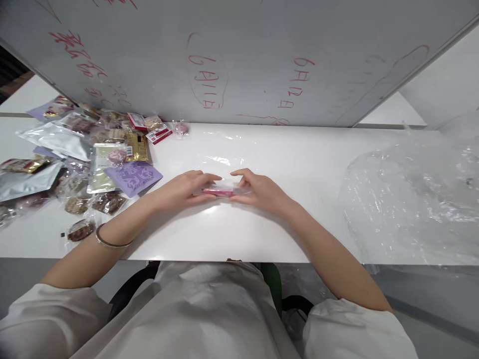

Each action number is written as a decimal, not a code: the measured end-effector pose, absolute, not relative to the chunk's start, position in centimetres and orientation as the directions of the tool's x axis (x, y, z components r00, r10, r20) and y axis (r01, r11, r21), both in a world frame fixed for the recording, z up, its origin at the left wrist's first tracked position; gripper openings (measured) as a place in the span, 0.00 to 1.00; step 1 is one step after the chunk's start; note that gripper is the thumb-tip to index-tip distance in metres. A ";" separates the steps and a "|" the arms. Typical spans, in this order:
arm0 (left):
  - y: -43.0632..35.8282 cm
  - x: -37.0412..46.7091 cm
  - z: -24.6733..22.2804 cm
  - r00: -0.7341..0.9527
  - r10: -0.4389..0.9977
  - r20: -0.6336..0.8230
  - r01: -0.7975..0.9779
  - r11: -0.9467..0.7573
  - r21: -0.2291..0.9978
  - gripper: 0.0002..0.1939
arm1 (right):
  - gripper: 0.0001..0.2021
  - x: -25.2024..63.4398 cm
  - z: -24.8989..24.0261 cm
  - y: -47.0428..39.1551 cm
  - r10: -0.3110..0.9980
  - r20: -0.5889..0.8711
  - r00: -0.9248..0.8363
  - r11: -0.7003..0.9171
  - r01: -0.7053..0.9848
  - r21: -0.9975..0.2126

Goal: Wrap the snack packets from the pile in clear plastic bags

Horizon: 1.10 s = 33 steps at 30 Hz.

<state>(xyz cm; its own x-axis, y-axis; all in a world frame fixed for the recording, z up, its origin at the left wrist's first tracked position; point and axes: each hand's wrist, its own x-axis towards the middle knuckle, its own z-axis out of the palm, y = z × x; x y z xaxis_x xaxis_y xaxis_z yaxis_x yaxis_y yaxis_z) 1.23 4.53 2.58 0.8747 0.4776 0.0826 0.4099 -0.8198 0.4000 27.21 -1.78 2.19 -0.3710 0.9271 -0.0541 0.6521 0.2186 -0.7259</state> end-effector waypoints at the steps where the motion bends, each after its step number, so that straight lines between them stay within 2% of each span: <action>1: 4.6 1.3 2.5 0.864 0.499 0.065 0.431 -0.801 0.416 0.24 | 0.27 27.2 2.2 -1.6 0.933 -0.099 -0.345 0.156 0.640 -0.753; 3: 4.7 1.4 2.1 0.848 0.523 0.086 0.459 -0.806 0.374 0.23 | 0.23 26.9 2.2 -1.3 0.940 -0.180 -0.289 0.061 0.664 -0.745; 5: 4.7 1.5 1.5 0.840 0.518 0.165 0.474 -0.846 0.242 0.23 | 0.19 26.5 1.8 -0.9 0.955 -0.177 -0.240 0.066 0.748 -0.660; 7: 4.7 1.6 0.8 0.848 0.484 0.215 0.468 -0.875 0.123 0.29 | 0.16 26.1 1.3 -0.6 0.975 -0.056 -0.216 0.157 0.840 -0.520; 10: 4.5 1.7 0.3 0.874 0.443 0.198 0.439 -0.896 0.068 0.35 | 0.16 26.1 0.6 -0.5 0.935 0.174 -0.309 0.353 0.863 -0.362; 12: 4.4 1.7 0.4 0.872 0.459 0.172 0.456 -0.888 0.058 0.31 | 0.20 26.4 0.5 -0.7 0.874 0.205 -0.440 0.486 0.791 -0.372; 14: 4.3 1.7 0.8 0.871 0.468 0.146 0.466 -0.883 0.049 0.28 | 0.24 26.9 0.7 -1.0 0.844 0.191 -0.501 0.530 0.727 -0.437; 17: 4.2 1.5 1.6 0.839 0.530 0.118 0.520 -0.847 0.109 0.31 | 0.28 27.3 1.1 -1.2 0.914 0.146 -0.380 0.390 0.716 -0.579; 19: 4.3 1.3 1.9 0.805 0.585 0.094 0.563 -0.805 0.187 0.31 | 0.28 27.4 1.2 -1.1 0.951 0.043 -0.307 0.256 0.698 -0.669; 20: 4.4 1.3 2.0 0.798 0.597 0.080 0.571 -0.793 0.213 0.30 | 0.25 27.3 1.2 -0.9 0.958 -0.020 -0.287 0.197 0.705 -0.682; 22: 4.6 1.2 1.7 0.802 0.590 0.094 0.563 -0.799 0.212 0.25 | 0.18 27.0 1.1 -0.6 0.965 -0.066 -0.252 0.156 0.760 -0.631; 23: 4.8 1.2 1.5 0.802 0.583 0.127 0.558 -0.809 0.187 0.23 | 0.16 26.8 1.0 -0.5 0.970 -0.021 -0.243 0.187 0.795 -0.577; 25: 5.0 1.2 1.0 0.793 0.571 0.212 0.557 -0.821 0.127 0.20 | 0.15 26.6 0.7 -0.3 0.955 0.162 -0.247 0.294 0.843 -0.450; 27: 5.1 1.2 0.7 0.797 0.543 0.264 0.539 -0.837 0.096 0.19 | 0.17 26.6 0.5 -0.2 0.895 0.308 -0.322 0.423 0.833 -0.357; 30: 4.9 1.2 0.8 0.842 0.487 0.233 0.474 -0.873 0.115 0.26 | 0.21 26.9 0.3 -0.4 0.803 0.296 -0.518 0.595 0.730 -0.336; 32: 4.6 1.1 1.1 0.854 0.482 0.196 0.463 -0.876 0.138 0.31 | 0.23 27.0 0.3 -0.7 0.767 0.255 -0.589 0.641 0.683 -0.349; 33: 4.6 1.0 1.4 0.853 0.491 0.179 0.470 -0.870 0.146 0.30 | 0.22 27.0 0.3 -0.8 0.773 0.244 -0.586 0.633 0.688 -0.355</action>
